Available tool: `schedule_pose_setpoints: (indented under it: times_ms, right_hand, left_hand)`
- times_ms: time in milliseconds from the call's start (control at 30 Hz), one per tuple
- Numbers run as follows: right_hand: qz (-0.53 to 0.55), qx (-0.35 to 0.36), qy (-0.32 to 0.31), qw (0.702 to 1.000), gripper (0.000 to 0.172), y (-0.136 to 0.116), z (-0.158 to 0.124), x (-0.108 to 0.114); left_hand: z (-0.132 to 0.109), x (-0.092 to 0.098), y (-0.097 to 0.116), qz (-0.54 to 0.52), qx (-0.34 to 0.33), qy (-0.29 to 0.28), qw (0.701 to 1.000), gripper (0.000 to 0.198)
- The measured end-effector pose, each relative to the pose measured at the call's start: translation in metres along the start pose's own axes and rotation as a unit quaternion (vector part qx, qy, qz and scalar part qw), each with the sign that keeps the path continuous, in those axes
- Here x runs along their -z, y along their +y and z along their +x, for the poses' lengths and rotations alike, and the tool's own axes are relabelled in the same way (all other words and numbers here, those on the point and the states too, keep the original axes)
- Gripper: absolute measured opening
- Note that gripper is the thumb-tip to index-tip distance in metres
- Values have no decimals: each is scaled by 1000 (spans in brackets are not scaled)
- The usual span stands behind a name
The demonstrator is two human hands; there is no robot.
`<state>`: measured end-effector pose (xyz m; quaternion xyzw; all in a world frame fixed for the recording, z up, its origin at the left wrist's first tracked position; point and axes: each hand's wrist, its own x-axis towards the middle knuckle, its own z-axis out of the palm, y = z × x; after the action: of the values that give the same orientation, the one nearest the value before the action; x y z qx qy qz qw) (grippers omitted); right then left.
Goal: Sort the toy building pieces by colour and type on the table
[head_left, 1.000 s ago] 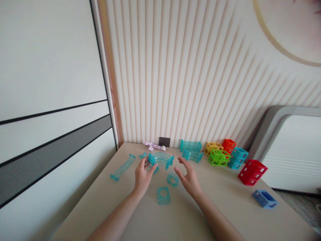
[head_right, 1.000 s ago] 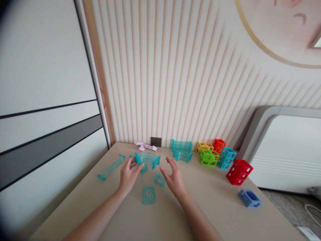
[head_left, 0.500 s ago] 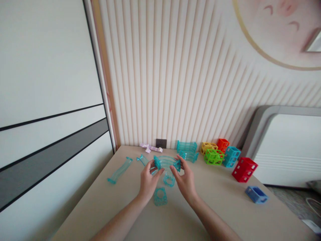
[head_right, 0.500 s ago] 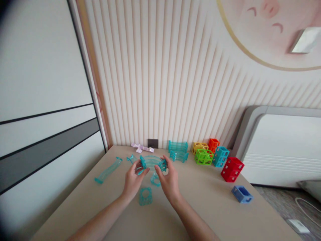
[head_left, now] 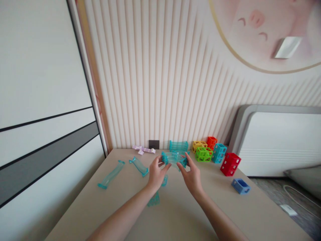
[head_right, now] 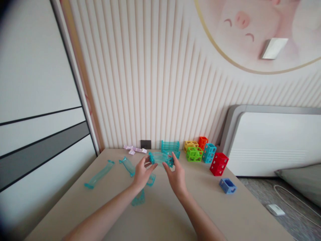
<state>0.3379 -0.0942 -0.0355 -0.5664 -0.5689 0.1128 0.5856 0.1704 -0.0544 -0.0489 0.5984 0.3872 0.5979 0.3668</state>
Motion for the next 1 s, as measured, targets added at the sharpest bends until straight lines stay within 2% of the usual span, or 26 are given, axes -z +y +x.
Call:
schedule_pose_setpoints:
  times_ms: [200, 367, 600, 833, 1000]
  right_hand:
    - [-19, -37, 11, 999, 78, 49, 18, 18]
    - [-20, -41, 23, 999, 75, 83, 19, 23]
    - [-47, -67, -8, 997, 58, 95, 17, 25]
    - [-92, -76, -49, 992, 45, 89, 8, 26]
    - [-100, -83, -64, 989, 44, 85, 3, 27]
  left_hand:
    - [26, -48, -21, 10, 44, -60, 997, 37]
    - [36, -72, -43, 77, 78, -95, 989, 38]
    - [37, -73, -57, 201, 119, -145, 961, 39]
    - [35, -68, -45, 301, 121, -182, 928, 41]
    - [32, -66, -38, 350, 110, -197, 909, 41]
